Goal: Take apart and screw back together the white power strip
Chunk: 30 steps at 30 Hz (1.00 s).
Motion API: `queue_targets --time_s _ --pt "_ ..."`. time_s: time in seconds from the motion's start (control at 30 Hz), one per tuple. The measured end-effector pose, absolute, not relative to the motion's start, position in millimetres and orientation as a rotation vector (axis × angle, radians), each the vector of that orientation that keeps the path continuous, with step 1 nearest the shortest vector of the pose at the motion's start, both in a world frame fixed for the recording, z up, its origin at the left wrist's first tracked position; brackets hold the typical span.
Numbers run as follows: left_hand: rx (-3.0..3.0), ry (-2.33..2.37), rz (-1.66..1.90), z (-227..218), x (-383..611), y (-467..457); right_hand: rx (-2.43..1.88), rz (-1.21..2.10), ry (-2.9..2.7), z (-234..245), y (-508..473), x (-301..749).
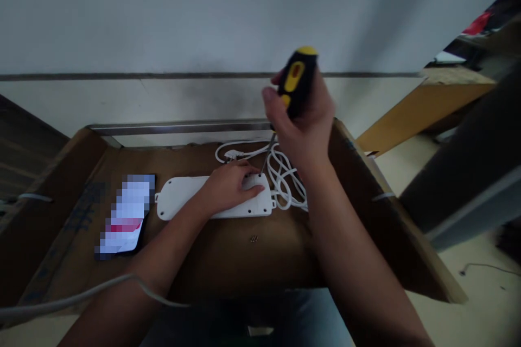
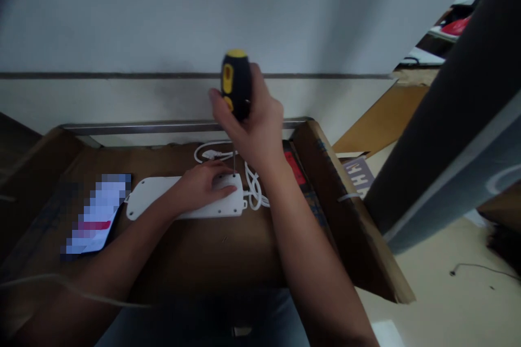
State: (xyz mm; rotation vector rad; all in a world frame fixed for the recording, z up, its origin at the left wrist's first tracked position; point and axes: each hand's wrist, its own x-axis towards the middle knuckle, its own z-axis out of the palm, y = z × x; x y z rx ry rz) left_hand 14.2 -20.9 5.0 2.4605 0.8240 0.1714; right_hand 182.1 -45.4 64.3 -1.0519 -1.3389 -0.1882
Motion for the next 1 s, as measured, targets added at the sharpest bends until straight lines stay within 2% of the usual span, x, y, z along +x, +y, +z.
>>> queue_targets --time_s 0.1,0.23,0.43,0.57,0.73,0.9,1.0 --pt "2.456 0.832 0.178 4.6 13.0 -22.2 -1.084 -0.103 -1.372 67.0 -39.3 173.5" --pt "2.457 0.813 0.242 2.3 12.4 -22.1 -0.92 -0.084 -1.177 56.6 -37.3 168.9" --pt "2.496 0.69 0.339 -4.4 11.4 -20.8 -0.806 0.013 -1.176 50.1 -41.2 180.1" --pt "2.495 0.533 0.516 -10.3 14.4 -23.0 -0.823 0.183 -1.211 53.3 -44.2 189.1" --pt "2.207 0.472 0.757 1.1 26.6 -17.9 -0.814 0.363 -1.225 52.2 -43.6 193.3" --pt "2.059 0.51 0.538 28.3 31.0 3.1 -0.741 0.503 -1.192 45.5 -40.7 197.2" --pt "2.021 0.52 0.537 30.8 30.1 8.6 -0.722 0.617 -1.218 43.8 -41.9 198.5"
